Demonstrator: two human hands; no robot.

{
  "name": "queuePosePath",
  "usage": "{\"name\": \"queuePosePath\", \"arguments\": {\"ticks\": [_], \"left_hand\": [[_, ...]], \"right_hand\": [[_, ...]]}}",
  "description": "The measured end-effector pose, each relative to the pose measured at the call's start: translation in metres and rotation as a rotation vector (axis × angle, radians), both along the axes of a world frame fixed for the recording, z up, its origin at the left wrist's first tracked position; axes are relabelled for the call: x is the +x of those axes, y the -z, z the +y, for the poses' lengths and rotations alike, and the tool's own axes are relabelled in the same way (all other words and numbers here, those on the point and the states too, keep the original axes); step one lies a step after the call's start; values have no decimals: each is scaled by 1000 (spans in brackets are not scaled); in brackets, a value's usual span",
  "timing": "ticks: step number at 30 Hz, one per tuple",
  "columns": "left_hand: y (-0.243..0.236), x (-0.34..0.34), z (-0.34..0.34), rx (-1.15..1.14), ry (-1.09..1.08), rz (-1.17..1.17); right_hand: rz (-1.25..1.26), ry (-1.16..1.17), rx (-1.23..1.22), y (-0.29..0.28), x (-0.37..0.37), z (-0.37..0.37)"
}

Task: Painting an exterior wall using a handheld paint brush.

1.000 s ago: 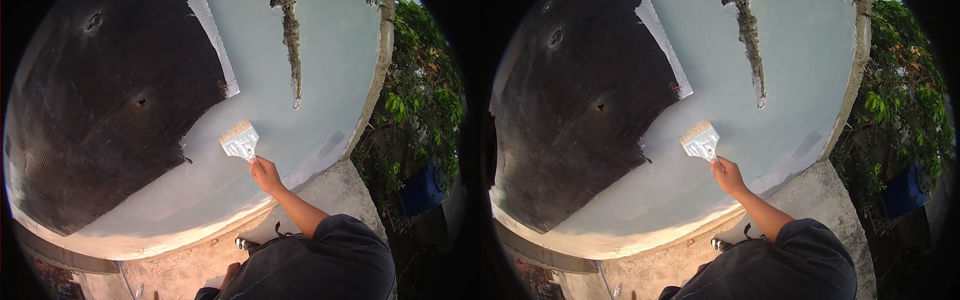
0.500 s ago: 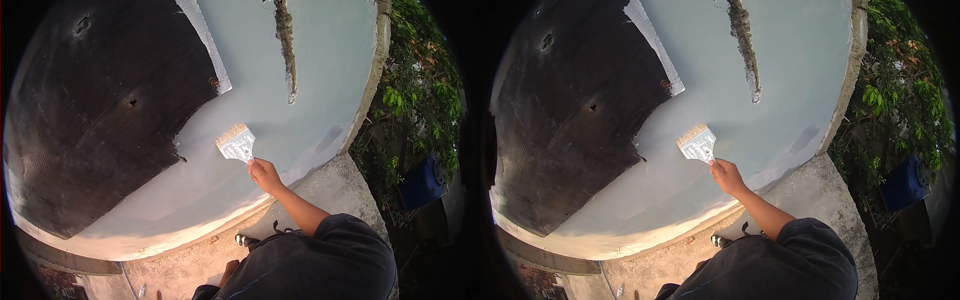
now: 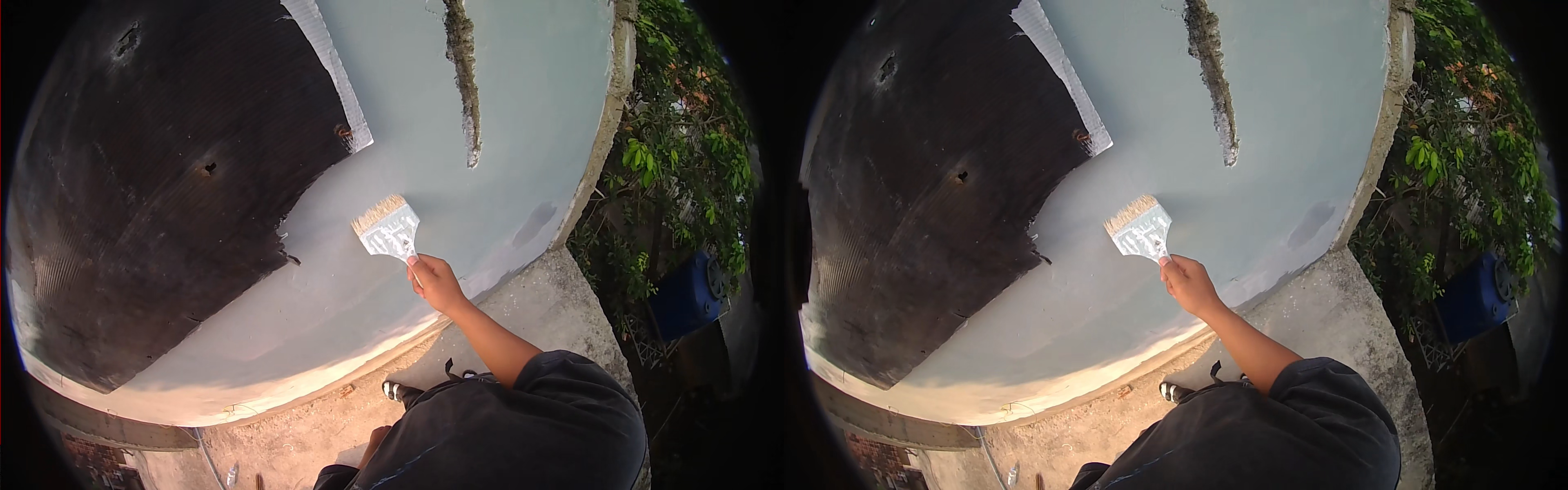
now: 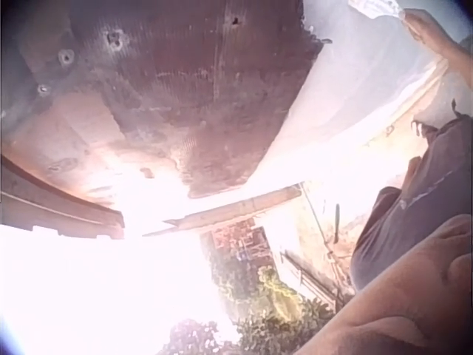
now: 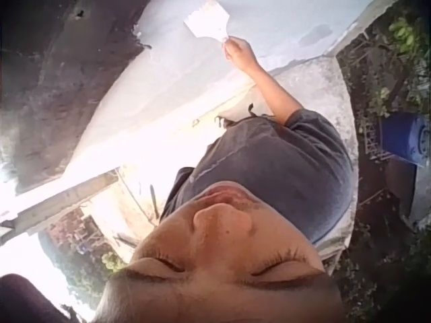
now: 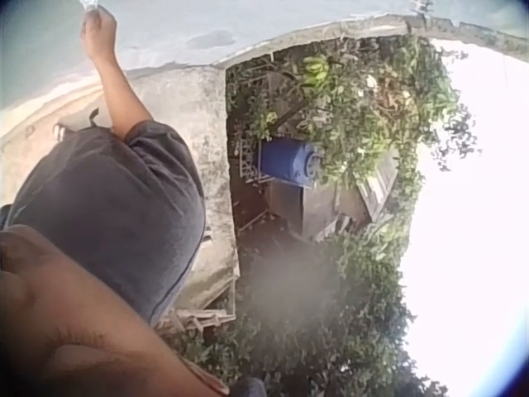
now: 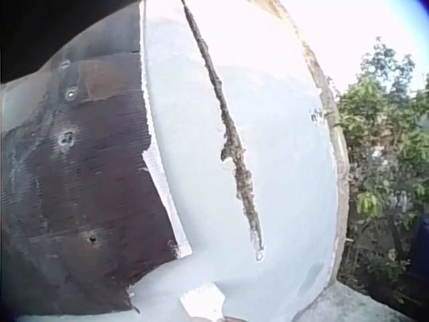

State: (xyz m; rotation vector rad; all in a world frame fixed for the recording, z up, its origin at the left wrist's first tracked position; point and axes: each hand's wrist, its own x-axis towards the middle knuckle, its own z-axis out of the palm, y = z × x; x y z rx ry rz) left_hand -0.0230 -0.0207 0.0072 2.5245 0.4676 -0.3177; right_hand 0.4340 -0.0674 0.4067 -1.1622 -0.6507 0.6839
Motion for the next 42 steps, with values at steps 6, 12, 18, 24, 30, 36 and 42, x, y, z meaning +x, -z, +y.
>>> {"name": "queuePosePath", "arguments": {"ticks": [6, 12, 18, 24, 30, 36, 42], "left_hand": [[10, 1, 5, -13, -195, 152], [14, 7, 0, -28, -162, 117], [15, 2, 3, -52, -199, 111], [15, -2, -3, -56, -238, 128], [18, 3, -4, -211, -393, 155], [18, -6, -7, -441, -672, 294], [5, -6, -8, -241, -443, -3]], "right_hand": [[-37, 6, -216, 75, -13, -8], [-32, -69, -154, 29, -23, -9], [-109, -61, -40, -28, -13, 28], [-161, 25, -66, 71, -27, 36], [-105, -57, -154, 92, -51, 15], [-169, -46, 3, -6, -34, 48], [-196, 51, -48, 48, -30, 43]]}}
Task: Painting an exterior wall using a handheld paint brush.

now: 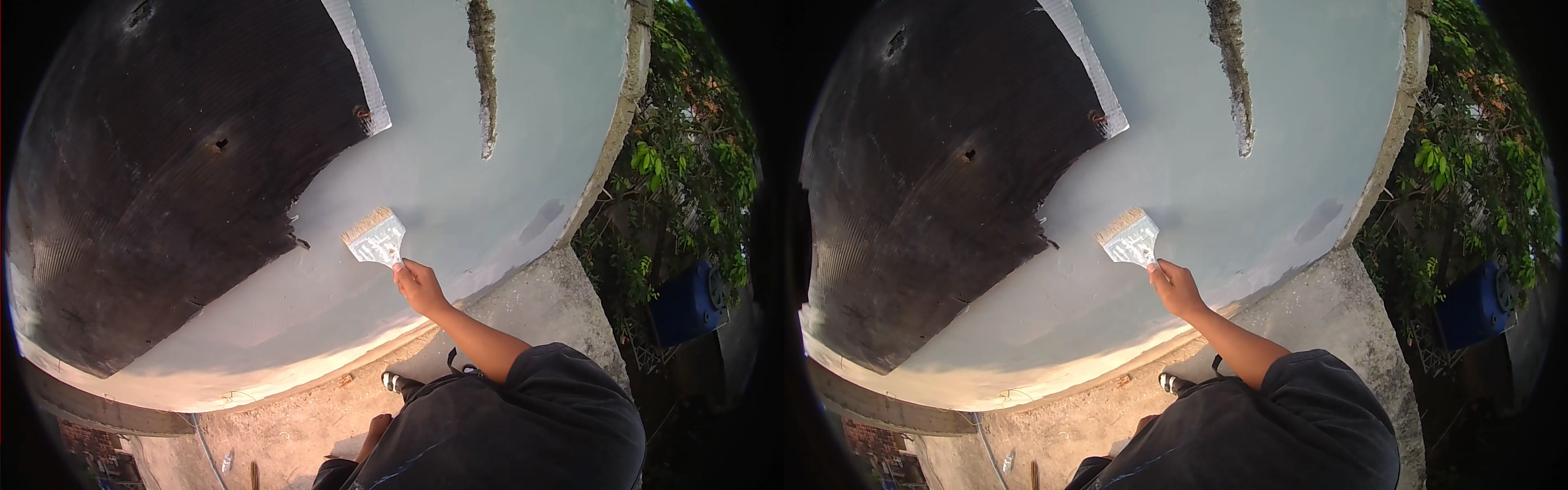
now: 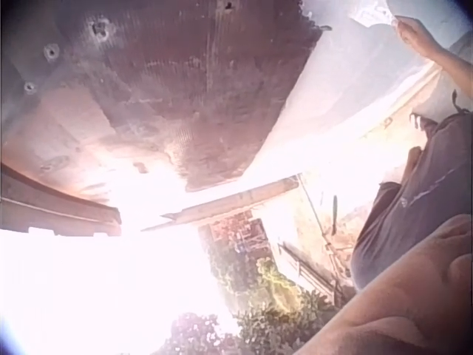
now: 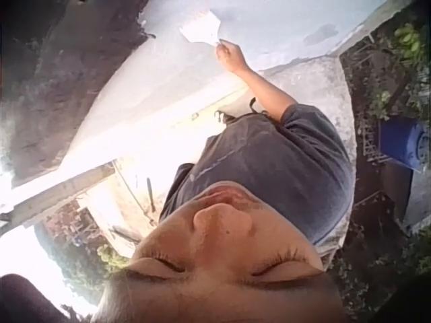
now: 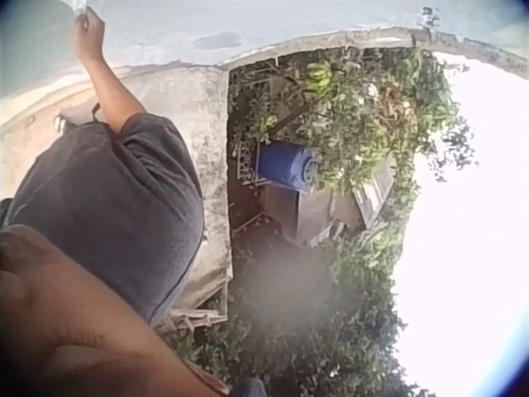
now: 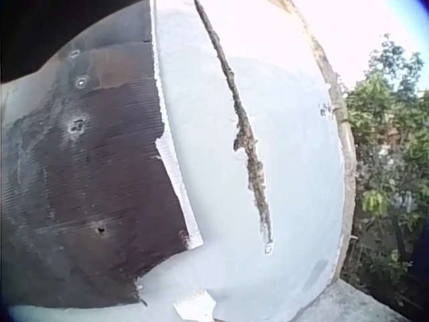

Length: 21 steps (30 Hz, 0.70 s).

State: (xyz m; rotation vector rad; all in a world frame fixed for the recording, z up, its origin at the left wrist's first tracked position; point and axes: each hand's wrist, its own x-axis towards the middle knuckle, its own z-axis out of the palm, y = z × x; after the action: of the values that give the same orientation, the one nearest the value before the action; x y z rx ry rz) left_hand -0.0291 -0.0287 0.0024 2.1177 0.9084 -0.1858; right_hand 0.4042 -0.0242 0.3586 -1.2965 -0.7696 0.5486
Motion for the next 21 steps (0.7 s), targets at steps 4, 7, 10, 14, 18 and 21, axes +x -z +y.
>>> {"name": "queuePosePath", "arguments": {"ticks": [4, 7, 10, 14, 18, 21], "left_hand": [[0, 7, 1, -306, -379, 116], [5, 1, 6, -347, -371, 217], [8, 1, 2, -314, -287, 251], [11, 14, 6, -157, -78, 210], [11, 15, 3, 0, 131, 148], [6, 11, 4, 128, 263, 95]], "right_hand": [[137, -32, -121, 66, -12, -36], [196, -86, -69, 45, -6, -43], [180, -69, 51, -1, 14, -34], [148, -69, 61, -34, 30, -28], [185, -57, -47, 21, 26, -33], [242, -74, -126, 52, 9, -49]]}}
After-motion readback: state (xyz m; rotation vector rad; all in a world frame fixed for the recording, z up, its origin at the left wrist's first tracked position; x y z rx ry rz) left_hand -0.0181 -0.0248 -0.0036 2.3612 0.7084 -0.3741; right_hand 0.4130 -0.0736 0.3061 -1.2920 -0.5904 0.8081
